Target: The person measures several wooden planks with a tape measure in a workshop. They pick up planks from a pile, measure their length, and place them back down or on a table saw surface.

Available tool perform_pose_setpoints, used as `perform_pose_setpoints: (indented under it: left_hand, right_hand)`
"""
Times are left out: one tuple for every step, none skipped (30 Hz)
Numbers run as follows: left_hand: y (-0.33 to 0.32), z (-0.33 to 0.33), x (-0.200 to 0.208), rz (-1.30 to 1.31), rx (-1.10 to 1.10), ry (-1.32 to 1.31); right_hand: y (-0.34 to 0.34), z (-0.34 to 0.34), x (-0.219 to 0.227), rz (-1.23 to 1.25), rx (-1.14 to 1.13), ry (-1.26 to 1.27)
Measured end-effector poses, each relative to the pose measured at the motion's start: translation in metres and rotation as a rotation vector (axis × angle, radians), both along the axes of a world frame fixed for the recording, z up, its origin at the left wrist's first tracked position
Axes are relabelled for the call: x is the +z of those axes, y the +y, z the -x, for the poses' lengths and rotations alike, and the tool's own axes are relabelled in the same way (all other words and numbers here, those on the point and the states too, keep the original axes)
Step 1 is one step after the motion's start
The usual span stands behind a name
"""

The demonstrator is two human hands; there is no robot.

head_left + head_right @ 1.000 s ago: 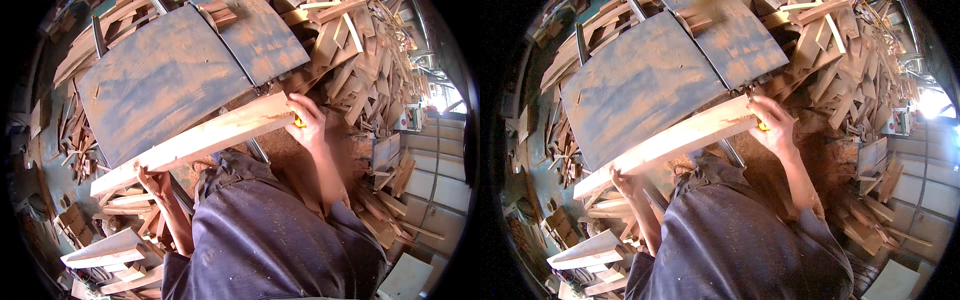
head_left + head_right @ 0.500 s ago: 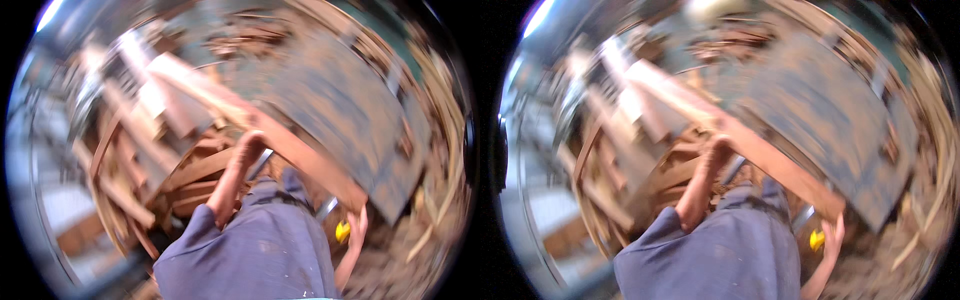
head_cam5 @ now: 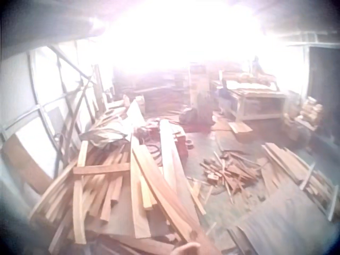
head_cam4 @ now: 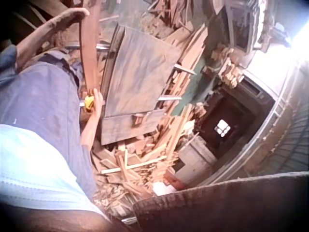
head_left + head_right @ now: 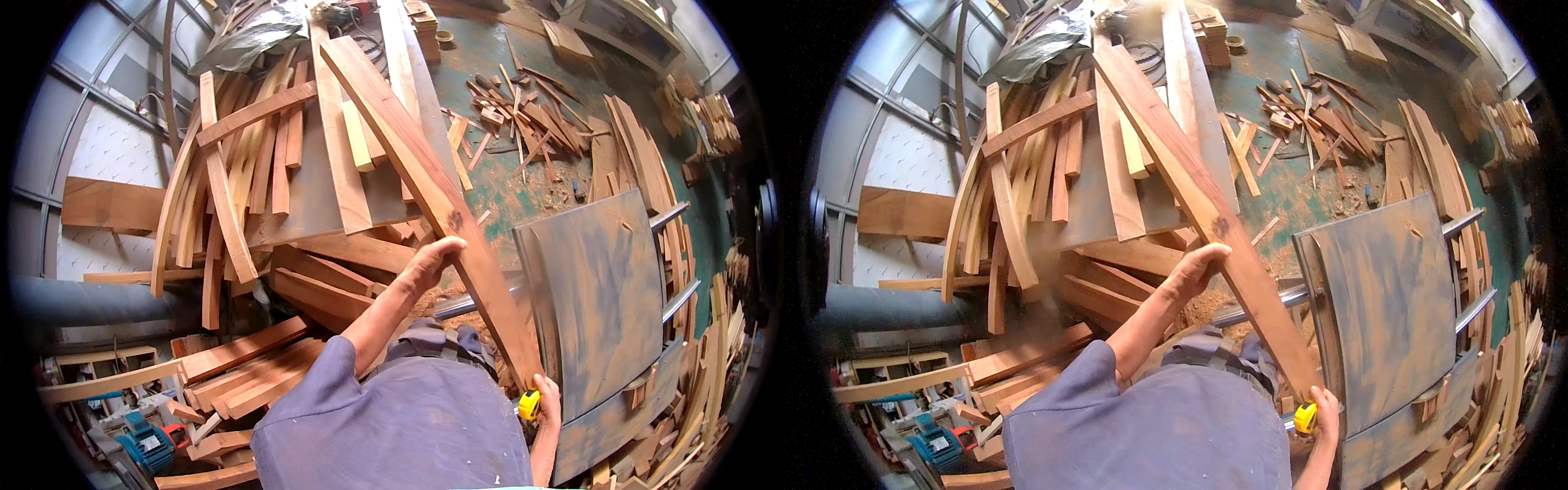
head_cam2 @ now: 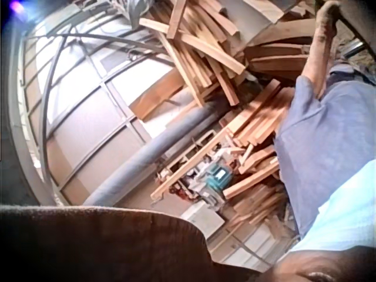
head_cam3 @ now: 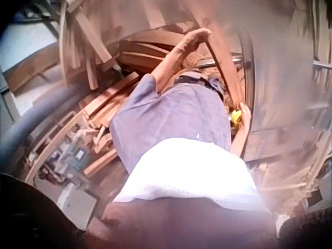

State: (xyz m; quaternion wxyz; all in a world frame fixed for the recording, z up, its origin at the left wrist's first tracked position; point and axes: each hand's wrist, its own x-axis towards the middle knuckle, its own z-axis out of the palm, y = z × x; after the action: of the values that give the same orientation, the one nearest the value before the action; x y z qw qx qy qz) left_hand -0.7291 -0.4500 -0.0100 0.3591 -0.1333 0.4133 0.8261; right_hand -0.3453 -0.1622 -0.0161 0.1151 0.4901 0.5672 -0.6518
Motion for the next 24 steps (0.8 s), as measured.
perform_pose_setpoints:
  left_hand:
    - [-0.001,0.008,0.008,0.038,0.079,-0.004]
    - [-0.004,0.017,0.001,0.050,0.147,-0.013]
    - [-0.009,0.023,-0.009,0.060,0.218,-0.024]
    - [-0.015,0.030,-0.013,0.032,0.260,0.012]
    - [-0.023,0.035,-0.018,0.072,0.264,0.001]
    - [-0.027,0.041,-0.015,0.113,0.280,0.027]
    - [-0.028,0.047,-0.013,0.154,0.295,0.052]
    - [-0.027,0.052,-0.011,0.176,0.295,0.087]
    - [-0.025,0.062,-0.011,0.201,0.265,0.115]
    - [-0.022,0.073,-0.012,0.226,0.235,0.140]
    - [-0.019,0.085,-0.013,0.251,0.204,0.167]
    - [-0.010,0.096,0.003,0.359,0.161,0.151]
    - [-0.009,0.113,-0.004,0.286,0.136,0.123]
    - [-0.007,0.130,-0.010,0.327,0.137,0.113]
    - [0.004,0.143,-0.008,0.317,0.154,0.123]
    - [0.012,0.154,0.001,0.311,0.174,0.137]
    - [0.022,0.163,0.009,0.258,0.226,0.174]
    - [0.023,0.169,0.023,0.259,0.257,0.168]
    - [0.022,0.187,0.003,0.277,0.281,0.208]
    - [0.014,0.193,-0.014,0.280,0.289,0.222]
    - [0.013,0.196,-0.014,0.278,0.277,0.240]
    - [0.010,0.177,-0.021,0.348,0.262,0.331]
    - [0.013,0.156,-0.020,0.421,0.239,0.421]
    - [0.012,0.135,-0.017,0.499,0.228,0.510]
  right_hand:
    - [-0.017,0.031,0.019,-0.004,0.010,0.029]
    - [-0.027,0.048,0.030,-0.007,0.018,0.057]
    - [-0.025,0.053,0.026,0.028,0.091,0.060]
    - [-0.022,0.058,0.017,0.061,0.156,0.062]
    - [-0.021,0.060,0.011,0.094,0.218,0.064]
    - [-0.022,0.063,0.010,0.094,0.231,0.061]
    - [-0.024,0.067,0.009,0.093,0.241,0.059]
    - [-0.026,0.070,0.008,0.093,0.251,0.056]
    - [-0.029,0.076,0.008,0.089,0.265,0.052]
    - [-0.038,0.092,0.029,0.123,0.257,0.042]
    - [-0.039,0.099,0.029,0.161,0.275,0.061]
    - [-0.039,0.101,0.030,0.197,0.281,0.075]
    - [-0.042,0.105,0.032,0.241,0.307,0.090]
    - [-0.046,0.112,0.035,0.223,0.327,0.111]
    - [-0.053,0.122,0.042,0.201,0.332,0.128]
    - [-0.061,0.134,0.049,0.182,0.338,0.149]
    - [-0.069,0.146,0.054,0.163,0.345,0.169]
    - [-0.076,0.158,0.059,0.196,0.341,0.177]
    - [-0.086,0.173,0.068,0.181,0.339,0.212]
    - [-0.095,0.185,0.070,0.178,0.339,0.233]
    - [-0.102,0.194,0.070,0.169,0.319,0.255]
    - [-0.108,0.202,0.069,0.131,0.325,0.262]
    - [-0.112,0.212,0.066,0.090,0.323,0.270]
    - [-0.115,0.222,0.067,0.076,0.320,0.269]
